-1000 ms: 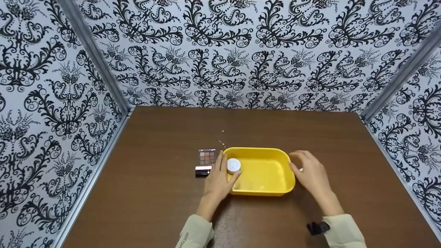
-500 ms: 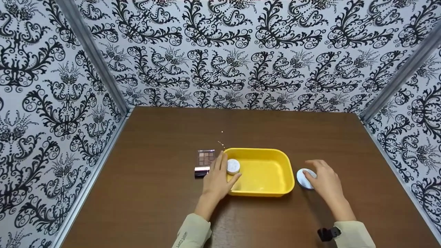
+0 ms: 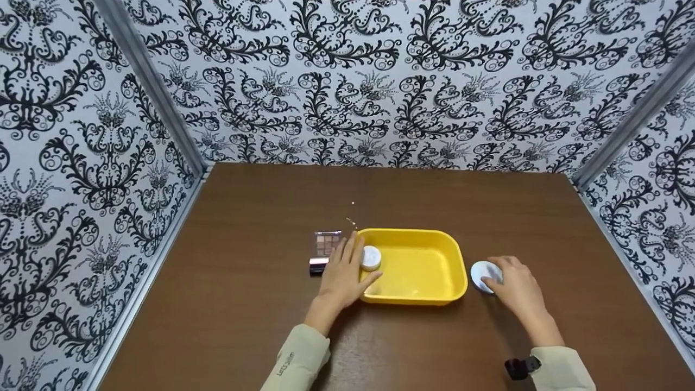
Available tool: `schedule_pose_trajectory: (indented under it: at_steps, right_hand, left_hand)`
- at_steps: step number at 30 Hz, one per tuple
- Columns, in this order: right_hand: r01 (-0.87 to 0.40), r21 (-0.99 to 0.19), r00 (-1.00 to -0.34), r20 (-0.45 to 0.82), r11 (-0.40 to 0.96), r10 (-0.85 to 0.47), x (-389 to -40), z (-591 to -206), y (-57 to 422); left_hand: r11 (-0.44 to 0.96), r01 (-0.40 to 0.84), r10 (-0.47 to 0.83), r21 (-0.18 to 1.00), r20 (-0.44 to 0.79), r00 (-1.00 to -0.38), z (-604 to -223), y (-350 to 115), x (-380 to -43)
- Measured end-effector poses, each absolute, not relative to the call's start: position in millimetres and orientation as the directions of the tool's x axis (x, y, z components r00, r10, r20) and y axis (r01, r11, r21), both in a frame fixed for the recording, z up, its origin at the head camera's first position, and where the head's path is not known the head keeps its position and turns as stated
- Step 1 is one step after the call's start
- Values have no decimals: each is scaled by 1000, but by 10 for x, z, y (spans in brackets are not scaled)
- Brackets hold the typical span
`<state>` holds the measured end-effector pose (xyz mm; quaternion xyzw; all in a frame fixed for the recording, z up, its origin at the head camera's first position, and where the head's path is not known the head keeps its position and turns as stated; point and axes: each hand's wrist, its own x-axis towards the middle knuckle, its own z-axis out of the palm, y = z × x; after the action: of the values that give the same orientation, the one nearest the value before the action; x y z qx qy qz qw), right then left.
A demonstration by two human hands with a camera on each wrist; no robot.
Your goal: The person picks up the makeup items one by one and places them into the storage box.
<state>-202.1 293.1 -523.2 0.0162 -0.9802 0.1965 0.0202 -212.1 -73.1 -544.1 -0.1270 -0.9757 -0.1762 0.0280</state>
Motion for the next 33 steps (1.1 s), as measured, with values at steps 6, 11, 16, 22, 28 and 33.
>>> schedule_pose_trajectory:
  at_steps: [6,11,16,22,28,33]
  right_hand:
    - [-14,-371,-999,-41,929,-31,-1997,-5302,2953]
    - [-24,-352,-999,-34,936,-39,-1976,-5399,2957]
    - [-24,-349,-1000,-4,937,-27,-1986,-5463,2919]
    - [-13,-371,-1000,9,929,-10,-2032,-5417,2884]
    - [19,-383,-999,32,923,34,-2045,-5318,2831]
    - [39,-384,-996,61,922,67,-2097,-5164,2739]
  left_hand:
    - [910,252,239,328,81,-968,-5428,-706,-2110]
    - [911,261,243,318,97,-965,-5453,-700,-2097]
    - [916,271,244,297,126,-962,-5474,-722,-2099]
    - [919,268,243,290,120,-963,-5454,-724,-2138]
    - [923,262,248,281,87,-965,-5450,-700,-2150]
    - [928,259,243,269,90,-966,-5460,-712,-2130]
